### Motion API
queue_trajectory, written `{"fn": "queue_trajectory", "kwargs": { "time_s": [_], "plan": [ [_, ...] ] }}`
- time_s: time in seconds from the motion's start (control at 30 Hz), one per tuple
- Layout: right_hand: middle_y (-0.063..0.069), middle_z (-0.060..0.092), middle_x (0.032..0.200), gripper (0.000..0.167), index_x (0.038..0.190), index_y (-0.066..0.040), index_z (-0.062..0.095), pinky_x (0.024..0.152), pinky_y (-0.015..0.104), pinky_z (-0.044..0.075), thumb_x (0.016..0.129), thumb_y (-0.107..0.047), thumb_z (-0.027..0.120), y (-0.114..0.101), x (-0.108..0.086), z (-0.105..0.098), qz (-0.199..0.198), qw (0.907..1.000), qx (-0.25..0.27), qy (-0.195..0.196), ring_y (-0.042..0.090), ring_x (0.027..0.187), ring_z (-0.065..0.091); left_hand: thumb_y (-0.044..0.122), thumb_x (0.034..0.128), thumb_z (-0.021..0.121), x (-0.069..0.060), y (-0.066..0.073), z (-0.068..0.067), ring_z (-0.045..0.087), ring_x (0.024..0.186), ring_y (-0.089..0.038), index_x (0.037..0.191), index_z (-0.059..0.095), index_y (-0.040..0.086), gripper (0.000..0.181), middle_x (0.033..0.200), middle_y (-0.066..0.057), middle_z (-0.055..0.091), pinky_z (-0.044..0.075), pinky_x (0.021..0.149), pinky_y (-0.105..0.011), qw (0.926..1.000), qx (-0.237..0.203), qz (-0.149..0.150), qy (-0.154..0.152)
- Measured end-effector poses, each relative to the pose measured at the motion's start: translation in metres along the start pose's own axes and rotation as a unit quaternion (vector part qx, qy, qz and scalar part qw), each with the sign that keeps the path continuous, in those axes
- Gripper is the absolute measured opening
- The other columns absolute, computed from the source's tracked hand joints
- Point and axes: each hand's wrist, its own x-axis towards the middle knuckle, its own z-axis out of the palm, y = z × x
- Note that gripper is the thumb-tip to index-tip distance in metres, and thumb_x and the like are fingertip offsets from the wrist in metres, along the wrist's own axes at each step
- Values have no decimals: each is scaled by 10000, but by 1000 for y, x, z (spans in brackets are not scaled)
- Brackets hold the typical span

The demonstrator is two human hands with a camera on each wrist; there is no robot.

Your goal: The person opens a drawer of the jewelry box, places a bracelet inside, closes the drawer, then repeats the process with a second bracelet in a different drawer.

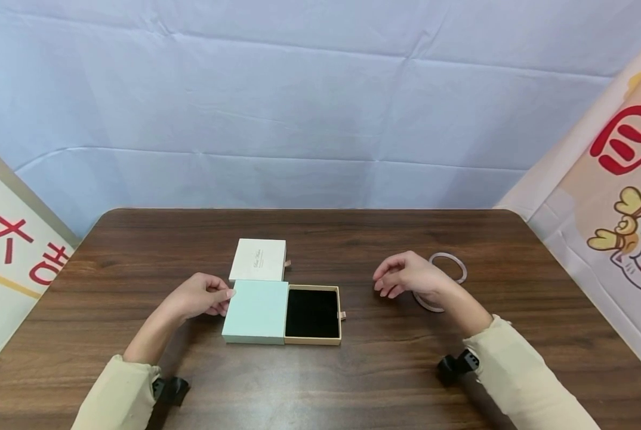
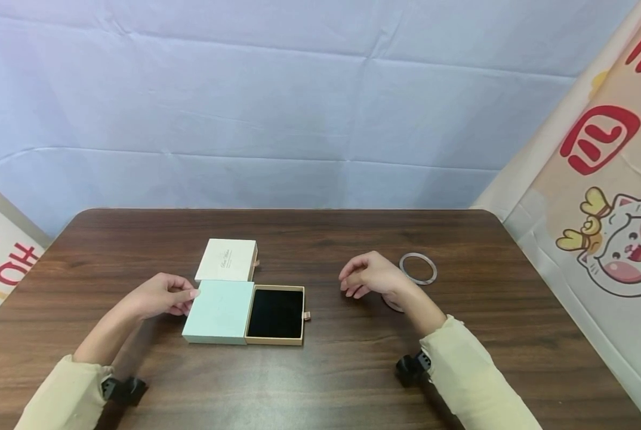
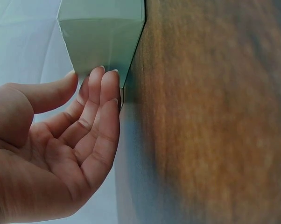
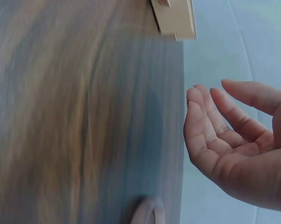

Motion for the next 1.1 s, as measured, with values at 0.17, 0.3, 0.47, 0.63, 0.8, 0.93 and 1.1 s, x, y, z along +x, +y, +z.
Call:
{"fn": "queue_trajectory", "kwargs": {
  "time_s": [0.17,0.3,0.47,0.63,0.8,0.93,1.1],
  "plan": [
    [196,644,888,259,1044,165,539,700,411,521,845,1,560,5,-9,-19,-90,9997,-6,221,250,772,631,100,921,544,-1,1,0,607,686,-182,835,592,-50,180,698,-70,596,517,667,-338,10000,-23,-11,-8],
    [178,650,873,256,1030,175,535,691,394,526,843,2,562,10,-15,-33,-342,9989,-23,313,245,780,634,100,923,541,-2,1,0,607,687,-179,837,592,-50,180,700,-69,596,519,668,-338,10000,21,-29,8],
    [179,646,895,291,1051,206,501,718,386,523,843,16,574,11,-23,-46,-203,9973,-157,689,249,817,638,105,923,543,-2,0,0,608,692,-180,845,593,-53,183,709,-71,599,521,670,-342,10000,38,-37,7],
    [180,641,919,298,1069,189,509,736,377,520,844,10,589,11,-30,-55,-25,9943,-458,965,207,822,637,111,924,545,-2,0,0,608,695,-180,849,594,-53,187,712,-70,599,521,671,-344,10000,54,-30,2],
    [198,638,931,284,1071,193,507,741,358,520,847,31,571,14,-32,-61,-25,9923,-624,1067,191,831,638,113,924,545,-2,0,0,606,694,-177,851,593,-51,186,710,-68,597,521,671,-342,10000,34,-44,5],
    [220,638,929,273,1048,198,511,727,325,520,821,63,583,19,-33,-66,-125,9910,-743,1109,160,819,638,113,924,546,-2,0,0,608,692,-175,847,593,-50,186,703,-66,596,521,669,-341,10000,27,-39,2],
    [223,641,920,272,1027,185,530,689,291,517,797,67,614,22,-33,-68,-231,9885,-899,1191,126,788,630,114,924,547,-1,1,0,609,689,-177,838,594,-51,191,697,-64,597,524,665,-342,10000,36,-1,-14]
  ]
}}
